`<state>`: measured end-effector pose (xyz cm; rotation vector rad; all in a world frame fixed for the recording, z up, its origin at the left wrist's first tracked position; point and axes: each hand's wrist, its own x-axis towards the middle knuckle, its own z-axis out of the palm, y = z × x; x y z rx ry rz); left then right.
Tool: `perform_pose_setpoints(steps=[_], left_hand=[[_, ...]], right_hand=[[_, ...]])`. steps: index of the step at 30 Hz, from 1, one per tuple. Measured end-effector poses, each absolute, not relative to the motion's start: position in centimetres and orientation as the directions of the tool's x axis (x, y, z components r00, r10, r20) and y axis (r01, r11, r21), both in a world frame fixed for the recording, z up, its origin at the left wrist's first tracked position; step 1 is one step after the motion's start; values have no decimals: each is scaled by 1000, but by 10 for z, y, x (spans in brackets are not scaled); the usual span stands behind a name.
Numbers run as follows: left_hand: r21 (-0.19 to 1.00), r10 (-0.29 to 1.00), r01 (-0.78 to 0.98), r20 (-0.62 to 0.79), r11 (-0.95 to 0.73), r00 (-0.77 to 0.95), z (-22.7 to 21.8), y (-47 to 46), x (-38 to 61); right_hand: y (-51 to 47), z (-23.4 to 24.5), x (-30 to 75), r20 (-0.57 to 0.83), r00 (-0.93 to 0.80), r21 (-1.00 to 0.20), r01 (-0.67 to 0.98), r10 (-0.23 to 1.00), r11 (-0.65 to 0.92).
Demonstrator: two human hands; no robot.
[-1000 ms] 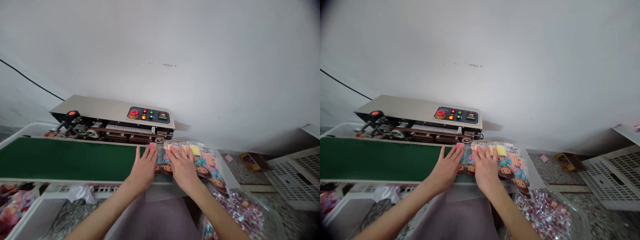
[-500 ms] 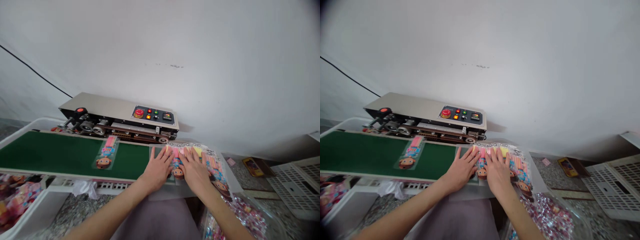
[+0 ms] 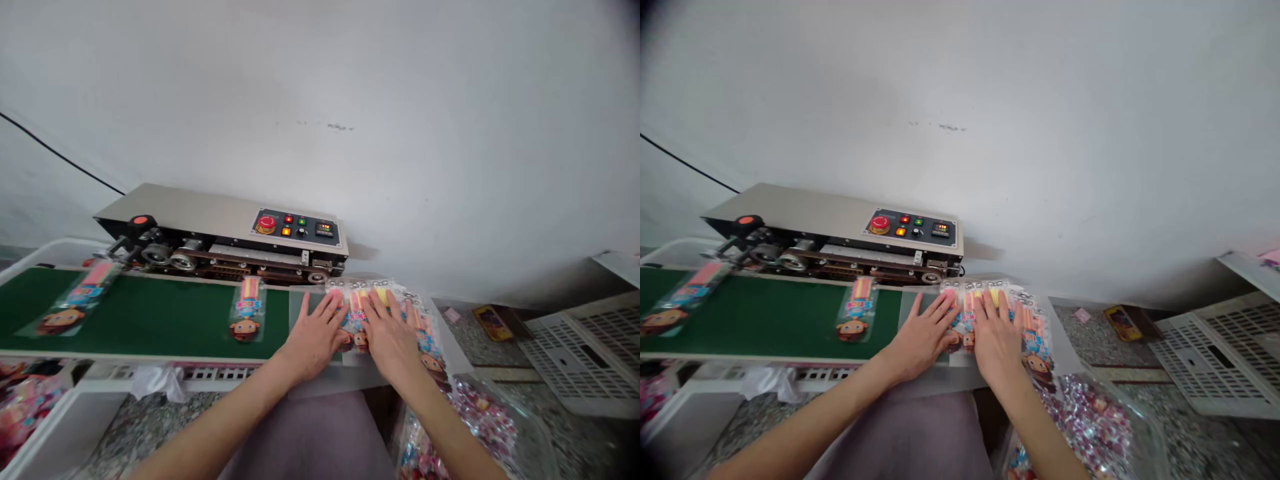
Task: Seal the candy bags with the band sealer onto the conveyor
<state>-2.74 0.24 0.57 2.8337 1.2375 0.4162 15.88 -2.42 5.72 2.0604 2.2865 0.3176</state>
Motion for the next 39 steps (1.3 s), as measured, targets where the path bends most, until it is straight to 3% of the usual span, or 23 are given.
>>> perform_pose_setpoints(steps=[8, 12, 16, 20, 25, 30, 34, 39], left_hand=[[100, 826, 824, 161, -558, 540, 13, 1, -70], [75, 885, 887, 145, -456, 443, 33, 1, -73], [188, 804, 782, 159, -594, 573, 40, -1, -38], [216, 692, 657, 226, -722, 686, 26, -3, -2], [185, 693, 668, 220, -721, 687, 10, -3, -2], [181, 705, 682, 219, -708, 674, 7, -4, -12], [164, 717, 701, 247, -694, 652, 2, -5, -17], [148, 727, 719, 269, -680, 632, -1, -6, -25]], right_hand=[[-17, 49, 121, 136, -139, 72, 989, 981, 131], [-21, 61, 134, 192, -154, 82, 987, 969, 141], [-22, 71, 160, 251, -161, 147, 981, 955, 126], [0, 77, 162, 162, -217, 101, 974, 963, 203], [43, 77, 144, -2, -291, -29, 956, 957, 290], [49, 71, 156, 5, -279, -75, 958, 960, 278], [27, 66, 175, 97, -282, -38, 957, 954, 287], [10, 58, 172, 86, -288, 26, 958, 954, 287]])
